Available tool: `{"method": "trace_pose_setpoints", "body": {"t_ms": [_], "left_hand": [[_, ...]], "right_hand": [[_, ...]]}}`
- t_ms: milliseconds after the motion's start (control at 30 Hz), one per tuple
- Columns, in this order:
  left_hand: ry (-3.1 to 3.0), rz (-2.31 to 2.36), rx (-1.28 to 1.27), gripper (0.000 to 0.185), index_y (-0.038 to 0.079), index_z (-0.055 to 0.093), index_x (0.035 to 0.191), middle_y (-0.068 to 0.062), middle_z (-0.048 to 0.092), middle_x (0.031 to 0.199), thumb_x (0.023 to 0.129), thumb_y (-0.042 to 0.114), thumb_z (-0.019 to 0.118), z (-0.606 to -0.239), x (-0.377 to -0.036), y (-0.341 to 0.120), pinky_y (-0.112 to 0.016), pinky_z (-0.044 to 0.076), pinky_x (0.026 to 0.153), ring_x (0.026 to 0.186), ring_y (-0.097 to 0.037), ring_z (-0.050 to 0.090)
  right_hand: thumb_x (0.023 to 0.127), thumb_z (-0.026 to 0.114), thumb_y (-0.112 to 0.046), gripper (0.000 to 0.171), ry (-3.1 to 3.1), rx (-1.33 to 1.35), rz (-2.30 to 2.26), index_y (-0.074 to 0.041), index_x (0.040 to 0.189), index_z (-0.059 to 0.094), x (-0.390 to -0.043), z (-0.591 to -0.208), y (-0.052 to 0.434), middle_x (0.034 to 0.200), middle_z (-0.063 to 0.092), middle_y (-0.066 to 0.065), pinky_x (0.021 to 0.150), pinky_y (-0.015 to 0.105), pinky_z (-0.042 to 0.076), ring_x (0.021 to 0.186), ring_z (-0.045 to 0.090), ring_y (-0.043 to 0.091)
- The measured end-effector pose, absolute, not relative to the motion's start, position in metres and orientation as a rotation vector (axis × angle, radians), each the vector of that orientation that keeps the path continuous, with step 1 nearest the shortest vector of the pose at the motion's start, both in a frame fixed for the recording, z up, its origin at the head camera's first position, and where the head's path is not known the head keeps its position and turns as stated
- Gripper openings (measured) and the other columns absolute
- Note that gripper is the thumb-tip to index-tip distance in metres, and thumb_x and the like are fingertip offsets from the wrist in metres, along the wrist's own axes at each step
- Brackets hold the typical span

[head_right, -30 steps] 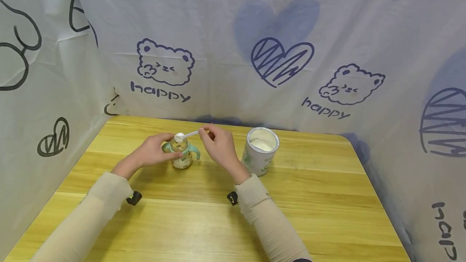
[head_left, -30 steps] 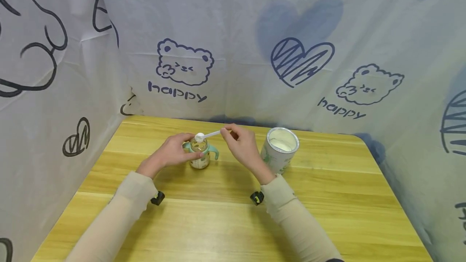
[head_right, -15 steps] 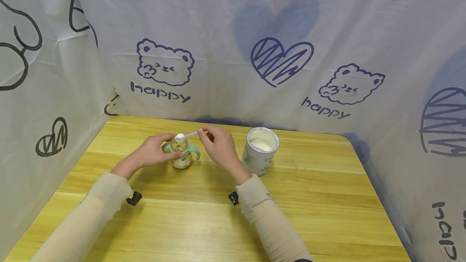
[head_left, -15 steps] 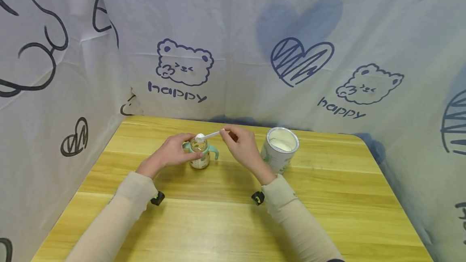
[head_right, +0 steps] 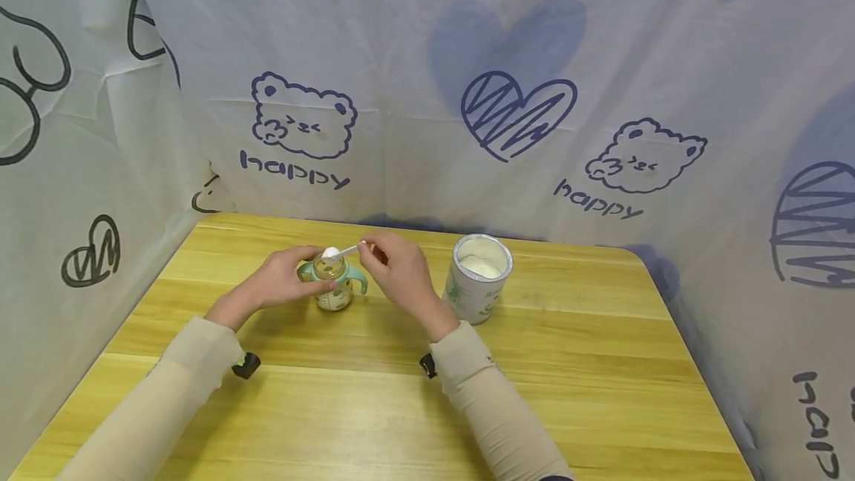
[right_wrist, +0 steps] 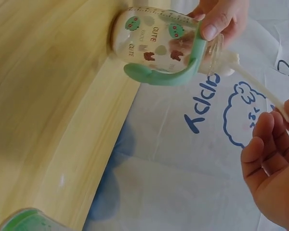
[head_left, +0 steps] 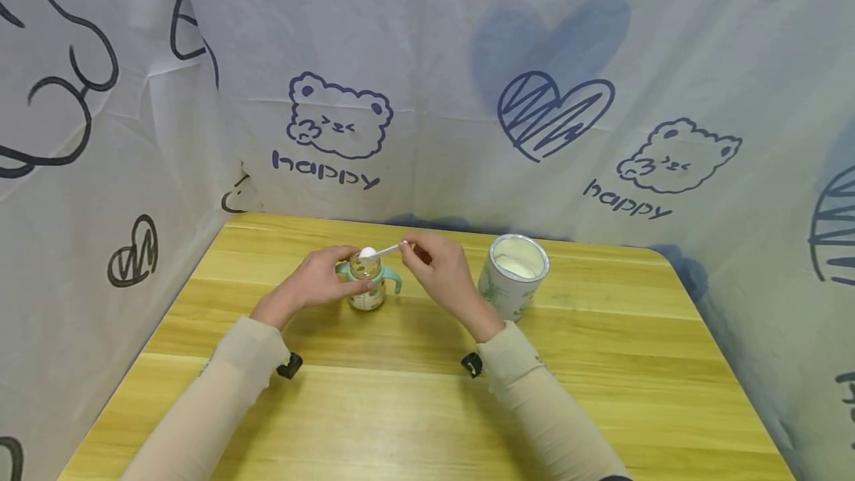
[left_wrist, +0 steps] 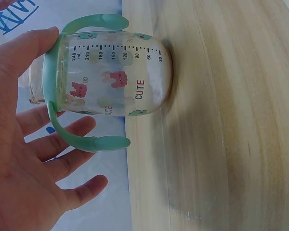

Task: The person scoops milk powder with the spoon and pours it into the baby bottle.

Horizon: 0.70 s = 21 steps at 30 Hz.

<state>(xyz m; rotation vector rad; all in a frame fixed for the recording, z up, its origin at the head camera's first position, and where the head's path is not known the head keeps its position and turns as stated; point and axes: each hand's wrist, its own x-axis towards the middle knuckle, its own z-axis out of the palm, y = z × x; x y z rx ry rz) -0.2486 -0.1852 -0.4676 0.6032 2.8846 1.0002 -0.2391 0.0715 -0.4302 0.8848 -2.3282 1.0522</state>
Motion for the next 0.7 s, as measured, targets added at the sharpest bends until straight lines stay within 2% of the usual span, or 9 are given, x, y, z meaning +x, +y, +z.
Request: {"method": "trace_pose_setpoints", "body": {"t_ms": [300, 700], "left_hand": [[2.884, 1.015, 0.620, 0.074, 0.008, 0.061, 0.144, -0.014, 0.069, 0.137, 0.089, 0.053, 0.081, -0.4669, -0.2496, -0.1847, -0.061, 0.047, 0.114, 0.131, -0.038, 0.062], [2.886, 1.002, 0.590, 0.078, 0.006, 0.058, 0.147, -0.017, 0.065, 0.143, 0.090, 0.053, 0.080, -0.4658, -0.2488, -0.1832, -0.063, 0.045, 0.115, 0.135, -0.040, 0.059]], "right_hand": [[0.104, 0.066, -0.014, 0.012, -2.269, 1.012, 0.887, -0.008, 0.106, 0.076, -0.2382, -0.4321, 0.0737, 0.080, 0.064, 0.001, 0.057, 0.020, 0.044, 0.067, 0.051, 0.009], [0.101, 0.071, -0.012, 0.008, -2.190, 1.071, 0.754, -0.010, 0.105, 0.076, -0.2390, -0.4346, 0.0764, 0.077, 0.060, 0.000, 0.053, 0.016, 0.037, 0.061, 0.049, 0.008]]}}
